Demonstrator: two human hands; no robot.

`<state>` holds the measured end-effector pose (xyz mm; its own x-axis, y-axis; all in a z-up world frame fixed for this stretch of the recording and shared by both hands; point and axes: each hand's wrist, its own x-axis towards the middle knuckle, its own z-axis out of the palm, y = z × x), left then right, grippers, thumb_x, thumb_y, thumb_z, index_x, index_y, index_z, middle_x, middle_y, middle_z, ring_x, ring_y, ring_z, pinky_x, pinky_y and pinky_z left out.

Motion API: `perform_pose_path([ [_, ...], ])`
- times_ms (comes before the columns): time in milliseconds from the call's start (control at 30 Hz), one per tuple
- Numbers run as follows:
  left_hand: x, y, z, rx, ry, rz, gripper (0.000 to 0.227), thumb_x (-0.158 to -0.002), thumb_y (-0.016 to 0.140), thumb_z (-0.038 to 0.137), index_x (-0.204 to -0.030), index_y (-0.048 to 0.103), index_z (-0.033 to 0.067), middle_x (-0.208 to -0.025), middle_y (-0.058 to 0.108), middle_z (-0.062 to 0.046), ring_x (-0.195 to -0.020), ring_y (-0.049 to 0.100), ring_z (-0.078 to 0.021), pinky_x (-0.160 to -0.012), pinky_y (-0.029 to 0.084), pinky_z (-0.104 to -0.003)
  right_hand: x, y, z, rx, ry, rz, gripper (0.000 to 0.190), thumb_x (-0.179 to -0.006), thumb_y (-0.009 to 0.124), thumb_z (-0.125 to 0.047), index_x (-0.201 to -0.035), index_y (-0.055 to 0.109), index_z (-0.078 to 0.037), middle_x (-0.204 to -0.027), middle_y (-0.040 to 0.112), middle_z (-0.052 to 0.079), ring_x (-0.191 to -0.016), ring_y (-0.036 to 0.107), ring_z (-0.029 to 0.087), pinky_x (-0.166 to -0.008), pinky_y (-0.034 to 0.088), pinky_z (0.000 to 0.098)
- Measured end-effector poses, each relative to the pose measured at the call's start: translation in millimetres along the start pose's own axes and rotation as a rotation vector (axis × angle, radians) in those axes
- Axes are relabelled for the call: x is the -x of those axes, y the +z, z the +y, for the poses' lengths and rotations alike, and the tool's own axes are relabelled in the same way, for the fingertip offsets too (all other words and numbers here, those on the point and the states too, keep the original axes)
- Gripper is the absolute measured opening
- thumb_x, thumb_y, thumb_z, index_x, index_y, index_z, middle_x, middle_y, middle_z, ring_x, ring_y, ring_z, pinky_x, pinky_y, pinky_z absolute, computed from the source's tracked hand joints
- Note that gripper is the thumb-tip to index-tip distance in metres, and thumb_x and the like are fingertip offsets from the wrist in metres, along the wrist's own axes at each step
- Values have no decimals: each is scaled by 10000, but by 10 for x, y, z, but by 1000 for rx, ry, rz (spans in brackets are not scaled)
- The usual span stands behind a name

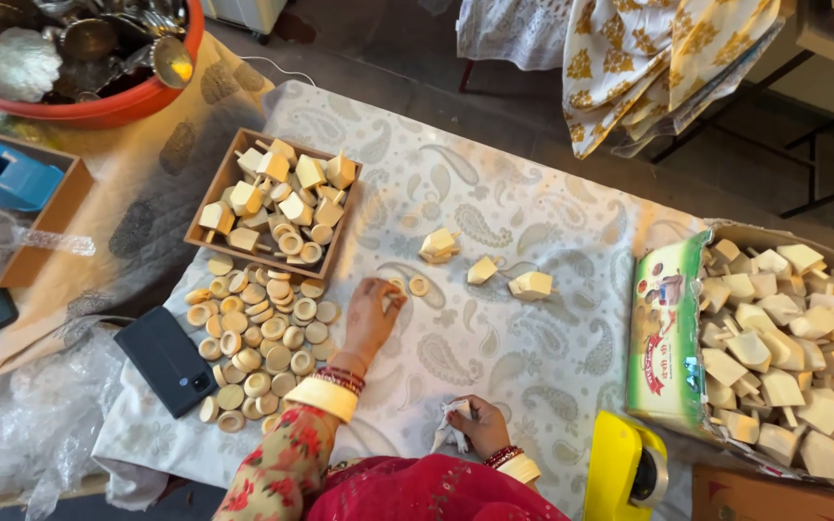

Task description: The recorder is cleaning or applying a substance to small wooden pieces, possibly for handicrafts or furniture parts.

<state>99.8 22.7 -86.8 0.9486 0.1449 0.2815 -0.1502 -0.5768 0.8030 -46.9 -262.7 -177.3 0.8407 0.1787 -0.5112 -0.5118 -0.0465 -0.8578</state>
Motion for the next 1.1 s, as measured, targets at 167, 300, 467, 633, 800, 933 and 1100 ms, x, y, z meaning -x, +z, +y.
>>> perform_pose_path([
  [167,-381,170,-94,-101,-38,1,200,-833,782,178,-997,715,86,-1083,680,-131,-1034,620,-368,-903,495,-455,114,91,-170,-25,73,28,205,-890,747,-54,-1079,699,8,-865,744,59,-683,620,120,-603,484,270],
  [300,-538,464,-441,-128,0,1,230,-794,785,142,-1010,730,87,-1188,699,-125,-1096,604,-369,-966,464,-458,12,48,70,-143,-41,-12,212,-873,742,19,-1077,686,26,-987,758,56,-894,687,109,-812,558,270],
  [467,-530,499,-624,-98,-15,-58,308,-791,745,88,-1098,736,108,-1163,746,-83,-1112,628,-331,-1032,461,-440,38,63,63,-152,-21,-4,216,-883,736,35,-1094,689,34,-982,752,73,-879,683,117,-799,555,277],
  [633,-313,61,-379,-33,44,-41,446,-814,754,81,-1248,658,50,-1227,685,-148,-1152,593,-377,-1014,438,-456,23,67,37,-157,-7,9,232,-871,733,31,-1098,688,22,-970,757,66,-867,686,110,-785,556,273],
  [800,161,-442,-183,-559,93,-90,249,-882,623,121,-1119,688,85,-1289,647,-106,-1264,545,-347,-992,438,-493,109,103,-153,-23,-21,20,204,-894,743,-39,-1089,706,6,-944,764,56,-828,682,102,-744,563,270],
  [933,357,-631,-279,-834,21,-261,172,-925,572,148,-1053,671,91,-1297,606,-124,-1317,520,-321,-971,458,-470,83,76,-139,47,-28,30,217,-889,748,-59,-1098,711,-12,-929,761,53,-797,671,102,-703,555,277],
  [1100,428,-741,-313,-784,-12,-345,184,-927,580,103,-1102,629,85,-1246,588,-145,-1149,608,-332,-911,522,-426,112,78,-185,115,-12,69,208,-899,757,-79,-1094,715,-19,-887,744,63,-706,627,115,-602,518,283],
])
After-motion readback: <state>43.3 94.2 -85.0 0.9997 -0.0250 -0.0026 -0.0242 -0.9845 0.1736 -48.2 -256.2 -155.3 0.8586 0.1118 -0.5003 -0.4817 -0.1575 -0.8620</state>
